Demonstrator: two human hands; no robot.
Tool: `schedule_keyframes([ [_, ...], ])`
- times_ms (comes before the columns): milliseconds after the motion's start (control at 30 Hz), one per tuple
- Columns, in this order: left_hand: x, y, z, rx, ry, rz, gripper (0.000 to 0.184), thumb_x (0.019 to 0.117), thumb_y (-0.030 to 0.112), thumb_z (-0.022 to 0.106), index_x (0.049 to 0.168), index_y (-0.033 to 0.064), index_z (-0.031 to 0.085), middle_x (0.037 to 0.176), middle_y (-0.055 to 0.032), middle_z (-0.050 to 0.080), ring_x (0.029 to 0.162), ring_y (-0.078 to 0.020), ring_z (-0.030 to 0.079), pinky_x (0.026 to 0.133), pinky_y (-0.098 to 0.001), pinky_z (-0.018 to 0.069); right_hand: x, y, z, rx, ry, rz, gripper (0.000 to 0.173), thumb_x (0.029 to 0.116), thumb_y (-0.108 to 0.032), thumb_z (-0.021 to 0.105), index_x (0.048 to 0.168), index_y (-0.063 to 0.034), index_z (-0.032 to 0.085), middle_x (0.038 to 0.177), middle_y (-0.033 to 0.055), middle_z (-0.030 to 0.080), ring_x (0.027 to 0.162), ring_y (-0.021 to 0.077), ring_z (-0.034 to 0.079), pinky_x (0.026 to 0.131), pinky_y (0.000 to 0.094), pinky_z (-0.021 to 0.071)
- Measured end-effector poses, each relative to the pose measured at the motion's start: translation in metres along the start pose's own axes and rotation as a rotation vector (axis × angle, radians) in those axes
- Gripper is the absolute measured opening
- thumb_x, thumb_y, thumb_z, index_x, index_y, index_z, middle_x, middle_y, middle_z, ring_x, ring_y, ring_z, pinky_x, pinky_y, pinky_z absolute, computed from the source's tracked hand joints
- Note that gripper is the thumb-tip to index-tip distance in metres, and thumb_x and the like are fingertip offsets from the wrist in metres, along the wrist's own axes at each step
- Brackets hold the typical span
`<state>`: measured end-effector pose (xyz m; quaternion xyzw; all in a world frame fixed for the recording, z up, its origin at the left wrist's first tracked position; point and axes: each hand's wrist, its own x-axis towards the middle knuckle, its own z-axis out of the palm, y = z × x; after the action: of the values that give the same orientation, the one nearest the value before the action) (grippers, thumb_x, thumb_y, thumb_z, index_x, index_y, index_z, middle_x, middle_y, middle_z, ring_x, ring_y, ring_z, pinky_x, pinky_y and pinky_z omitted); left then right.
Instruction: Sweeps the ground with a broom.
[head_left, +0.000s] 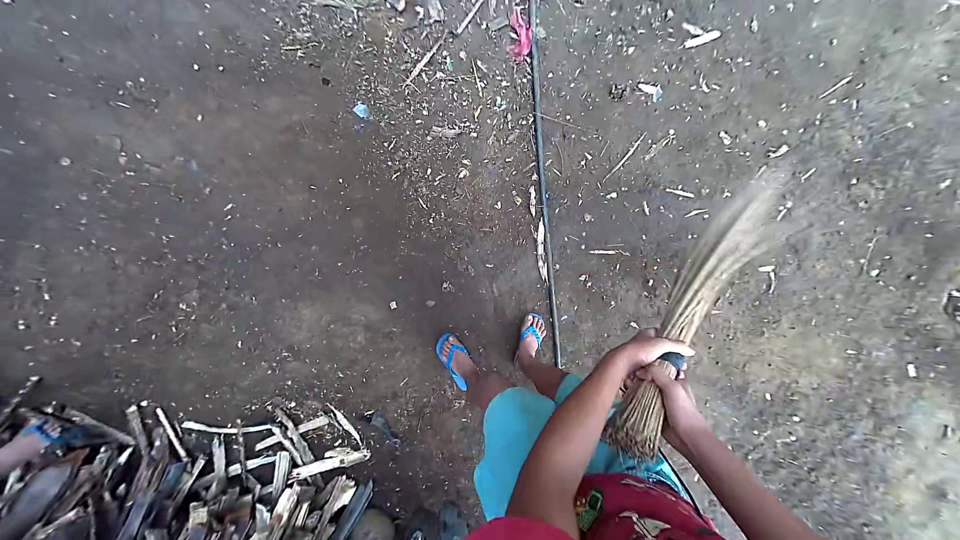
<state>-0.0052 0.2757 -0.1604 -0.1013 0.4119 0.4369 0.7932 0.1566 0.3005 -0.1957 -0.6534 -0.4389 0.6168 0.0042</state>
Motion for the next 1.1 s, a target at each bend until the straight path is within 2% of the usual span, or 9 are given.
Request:
schedule_keyframes([
  [200,-0.070,-0.058,-0.054,-0.580,0.532,0.275,0.029,0.1022,0.000,0.048,0.130,-0.0050,0.046,0.082,-0.0073,0.060,0.062,-0.0121,0.061,0.063,-0.0259,0.0557,-0.016,0.016,0.060,-0.322,-0.669,0.260,0.034,0.0818,-0.013,0.071,0.112,-0.0023,0.059,0.085,0.0090,0.071,0.075,0.0204,0.072,0.072,0.0369,0.0620],
  [333,-0.129,-0.088,-0.100,-0.928,0.965,0.351,0.012,0.1058,0.002,0.040,0.110,-0.0036,0.050,0.073,-0.0065,0.058,0.055,-0.0115,0.059,0.054,-0.0241,0.0530,-0.027,0.038,0.147,-0.511,-1.082,0.513,0.029,0.0946,-0.021,0.066,0.117,-0.0051,0.057,0.089,0.0046,0.067,0.078,0.0160,0.068,0.075,0.0354,0.0594],
  [500,-0.190,-0.092,-0.143,-1.100,1.133,0.327,0.023,0.1090,0.007,0.030,0.097,0.0000,0.049,0.068,-0.0038,0.050,0.051,-0.0085,0.050,0.051,-0.0197,0.0447,-0.051,0.044,0.240,-0.930,-1.245,0.567,0.036,0.0954,-0.032,0.068,0.115,-0.0021,0.062,0.094,0.0092,0.069,0.080,0.0184,0.068,0.076,0.0393,0.0573],
  [567,-0.191,-0.077,-0.162,-1.058,1.099,0.307,0.024,0.1091,0.009,0.032,0.098,-0.0024,0.050,0.071,-0.0053,0.049,0.053,-0.0099,0.048,0.054,-0.0211,0.0438,-0.044,0.033,0.264,-0.992,-1.148,0.494,0.040,0.0946,-0.031,0.069,0.118,0.0009,0.062,0.101,0.0136,0.069,0.087,0.0218,0.069,0.082,0.0435,0.0565],
  [633,-0.188,-0.052,-0.183,-0.916,0.959,0.272,0.028,0.1100,0.012,0.034,0.119,-0.0081,0.052,0.094,-0.0136,0.056,0.073,-0.0158,0.054,0.072,-0.0289,0.0475,-0.026,0.009,0.275,-0.942,-1.030,0.426,0.052,0.0942,-0.025,0.070,0.137,0.0017,0.055,0.117,0.0196,0.066,0.103,0.0273,0.066,0.094,0.0484,0.0533],
  [733,-0.173,0.003,-0.209,-0.553,0.716,0.156,0.037,0.1087,0.014,0.046,0.136,-0.0108,0.050,0.124,-0.0255,0.061,0.102,-0.0273,0.061,0.092,-0.0412,0.0494,0.005,-0.030,0.251,-0.586,-0.764,0.352,0.027,0.0948,-0.024,0.064,0.112,-0.0032,0.066,0.093,0.0093,0.072,0.079,0.0179,0.070,0.072,0.0363,0.0598],
  [900,-0.105,0.053,-0.203,-0.009,0.364,0.090,0.042,0.1035,0.023,0.058,0.135,-0.0047,0.054,0.125,-0.0230,0.060,0.106,-0.0283,0.060,0.095,-0.0453,0.0485,-0.016,-0.079,0.217,-0.009,-0.557,0.302,0.035,0.1024,-0.030,0.031,0.107,-0.0103,0.060,0.087,0.0056,0.067,0.069,0.0144,0.066,0.059,0.0294,0.0575],
  [1000,-0.048,0.037,-0.212,-0.006,0.159,0.269,0.049,0.1021,0.035,0.061,0.130,-0.0044,0.057,0.116,-0.0217,0.065,0.098,-0.0258,0.064,0.088,-0.0449,0.0534,-0.051,-0.091,0.243,-0.097,-0.262,0.200,0.017,0.1016,-0.021,0.048,0.102,-0.0082,0.060,0.082,0.0074,0.067,0.071,0.0170,0.067,0.062,0.0353,0.0583],
  [1100,-0.074,0.019,-0.221,0.020,0.170,0.346,0.052,0.1044,0.038,0.058,0.136,-0.0023,0.055,0.116,-0.0211,0.065,0.098,-0.0254,0.064,0.090,-0.0438,0.0523,-0.071,-0.085,0.258,-0.085,-0.370,0.238,0.011,0.0986,-0.014,0.050,0.105,-0.0086,0.057,0.085,0.0082,0.068,0.077,0.0179,0.069,0.070,0.0375,0.0593],
])
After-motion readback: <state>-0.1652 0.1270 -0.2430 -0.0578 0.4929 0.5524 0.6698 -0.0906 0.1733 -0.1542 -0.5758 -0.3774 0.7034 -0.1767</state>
